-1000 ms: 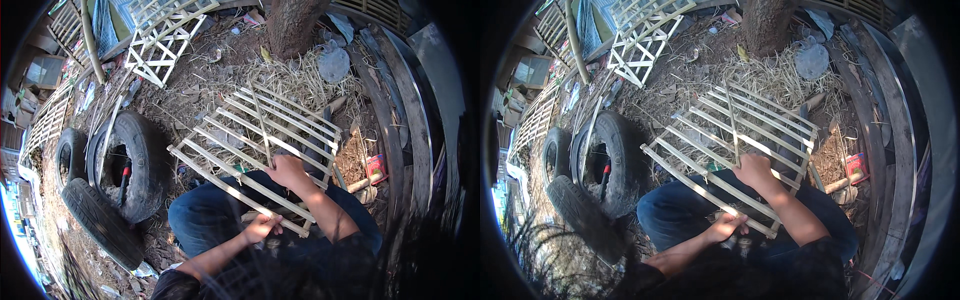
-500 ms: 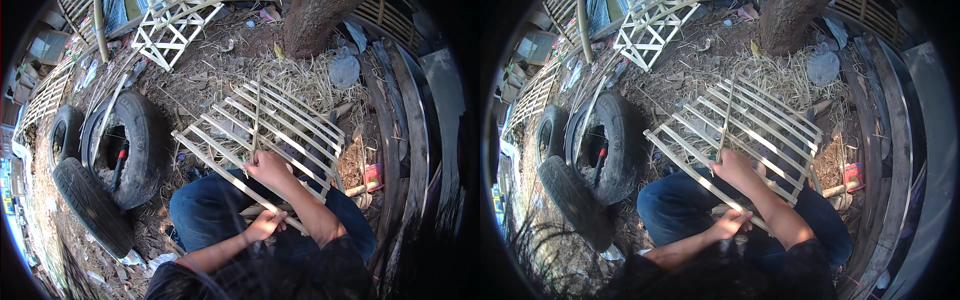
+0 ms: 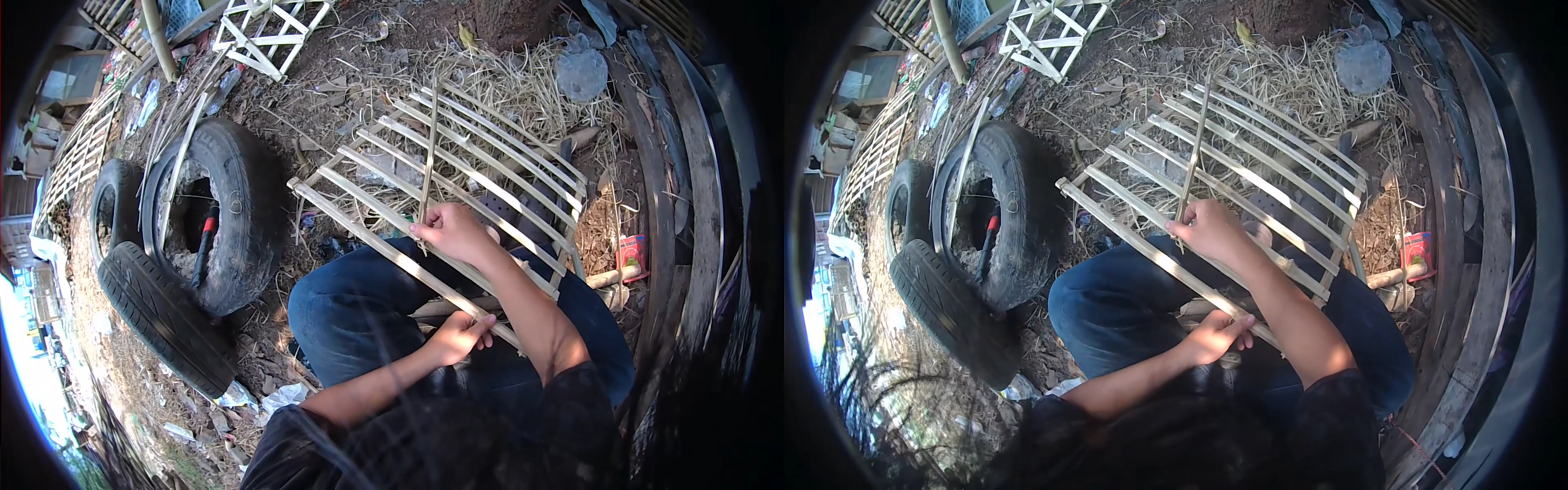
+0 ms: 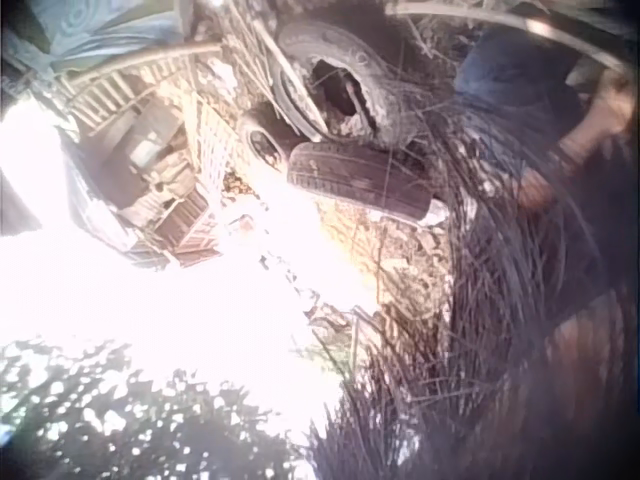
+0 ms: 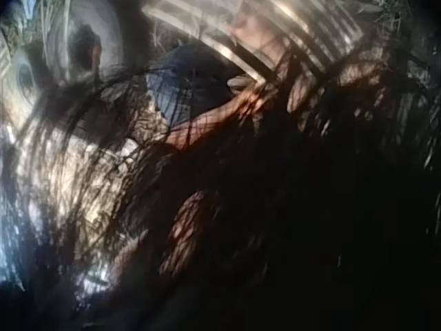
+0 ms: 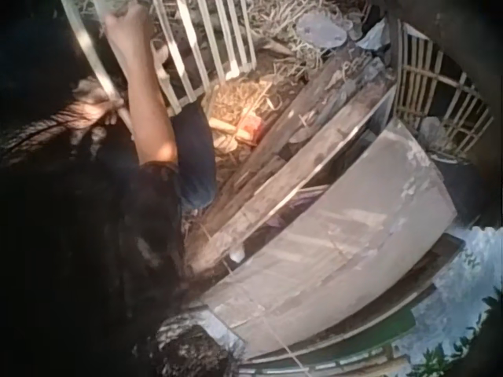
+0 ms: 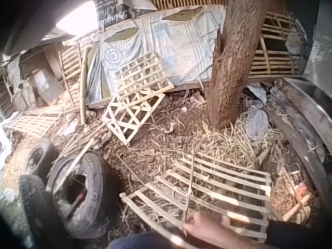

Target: The person assembles a bamboo lattice by inserting bamboo strips through a pre-constructed frame and securing them with a hammer.

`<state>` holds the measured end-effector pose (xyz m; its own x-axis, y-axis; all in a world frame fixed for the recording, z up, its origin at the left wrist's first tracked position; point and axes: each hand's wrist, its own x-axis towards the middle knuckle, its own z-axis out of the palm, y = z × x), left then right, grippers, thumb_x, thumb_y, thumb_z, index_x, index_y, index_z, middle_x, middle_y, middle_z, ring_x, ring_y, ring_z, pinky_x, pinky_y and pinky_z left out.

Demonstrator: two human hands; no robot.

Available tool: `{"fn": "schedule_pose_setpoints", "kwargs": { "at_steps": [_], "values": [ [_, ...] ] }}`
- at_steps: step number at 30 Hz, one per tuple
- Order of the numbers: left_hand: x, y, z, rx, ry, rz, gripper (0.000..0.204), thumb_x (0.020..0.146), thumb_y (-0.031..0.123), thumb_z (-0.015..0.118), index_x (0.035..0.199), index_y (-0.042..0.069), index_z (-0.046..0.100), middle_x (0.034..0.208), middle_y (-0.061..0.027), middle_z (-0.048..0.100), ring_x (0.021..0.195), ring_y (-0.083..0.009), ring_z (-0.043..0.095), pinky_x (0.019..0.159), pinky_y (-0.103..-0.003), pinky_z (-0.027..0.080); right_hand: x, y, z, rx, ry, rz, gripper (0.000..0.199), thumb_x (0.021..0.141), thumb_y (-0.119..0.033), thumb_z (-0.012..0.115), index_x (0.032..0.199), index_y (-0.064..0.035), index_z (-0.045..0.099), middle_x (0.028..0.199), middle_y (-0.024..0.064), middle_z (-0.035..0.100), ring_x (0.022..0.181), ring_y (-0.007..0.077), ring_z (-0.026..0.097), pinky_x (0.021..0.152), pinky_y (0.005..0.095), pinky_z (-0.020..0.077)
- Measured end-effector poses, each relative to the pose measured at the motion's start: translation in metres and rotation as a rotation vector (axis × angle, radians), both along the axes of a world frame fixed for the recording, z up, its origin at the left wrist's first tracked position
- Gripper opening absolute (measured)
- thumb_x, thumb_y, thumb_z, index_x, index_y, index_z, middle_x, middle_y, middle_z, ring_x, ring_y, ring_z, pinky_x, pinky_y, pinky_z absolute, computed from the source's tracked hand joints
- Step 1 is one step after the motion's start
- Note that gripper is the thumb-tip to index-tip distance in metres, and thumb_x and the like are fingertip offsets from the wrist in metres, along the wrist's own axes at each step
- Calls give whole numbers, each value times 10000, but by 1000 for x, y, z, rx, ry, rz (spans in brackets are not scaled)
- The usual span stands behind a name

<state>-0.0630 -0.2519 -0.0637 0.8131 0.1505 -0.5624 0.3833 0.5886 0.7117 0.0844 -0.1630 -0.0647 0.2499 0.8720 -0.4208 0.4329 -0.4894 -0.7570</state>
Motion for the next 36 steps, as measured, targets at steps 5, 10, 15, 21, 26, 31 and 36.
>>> {"fn": "schedule_pose_setpoints", "kwargs": {
  "at_steps": [5, 10, 15, 21, 26, 31, 36],
  "values": [
    [-1, 0, -1, 4, 31, -5, 383, 994, 328, 494, 870, -6, 633, 710, -59, 650, 640, -113, 576, 623, -263, 478, 4, -2, 3, -104, -9, 14, 395, 769, -439, 744, 785, -48, 685, 659, 65, 646, 587, 150, 594, 582, 298, 471],
    [-1, -4, -5, -29, 46, 76, 384, 983, 332, 525, 826, -3, 632, 651, -41, 621, 579, -105, 549, 558, -256, 454, 11, -4, 7, -173, 33, 13, 433, 765, -461, 728, 843, -35, 707, 774, 155, 678, 765, 286, 672, 733, 381, 515],
    [0, -4, -4, -39, 55, 78, 378, 978, 328, 535, 813, 3, 636, 642, -40, 618, 573, -102, 546, 548, -252, 448, 12, -6, 2, -179, 64, 10, 422, 771, -449, 726, 842, -34, 704, 772, 155, 678, 749, 286, 672, 711, 384, 516],
    [-1, -5, -7, -34, 36, 79, 376, 980, 326, 530, 821, 4, 641, 640, -36, 617, 573, -100, 545, 550, -249, 448, 25, -18, -15, -113, 23, 28, 338, 777, -332, 762, 744, -7, 673, 615, 73, 636, 537, 116, 558, 534, 301, 452],
    [-2, -1, -8, 0, 65, -9, 389, 992, 332, 494, 888, -14, 641, 712, -73, 652, 647, -127, 579, 629, -270, 477, 26, -24, -11, -247, -48, 47, 372, 743, -450, 733, 823, -87, 706, 783, 112, 695, 776, 260, 683, 708, 378, 521],
    [-2, 5, -2, 44, 53, -50, 401, 998, 332, 481, 887, -20, 639, 728, -72, 651, 669, -127, 580, 647, -276, 474, 26, -21, -5, -254, -74, 74, 365, 730, -454, 738, 811, -99, 717, 794, 101, 701, 783, 256, 685, 713, 379, 526],
    [-2, 6, -3, 72, 62, -81, 413, 1003, 337, 472, 886, -22, 639, 730, -69, 651, 668, -127, 578, 647, -279, 473, 24, -28, -4, -167, -84, 10, 396, 713, -424, 777, 729, -38, 689, 678, 119, 656, 638, 236, 641, 618, 352, 503]
  ]
}}
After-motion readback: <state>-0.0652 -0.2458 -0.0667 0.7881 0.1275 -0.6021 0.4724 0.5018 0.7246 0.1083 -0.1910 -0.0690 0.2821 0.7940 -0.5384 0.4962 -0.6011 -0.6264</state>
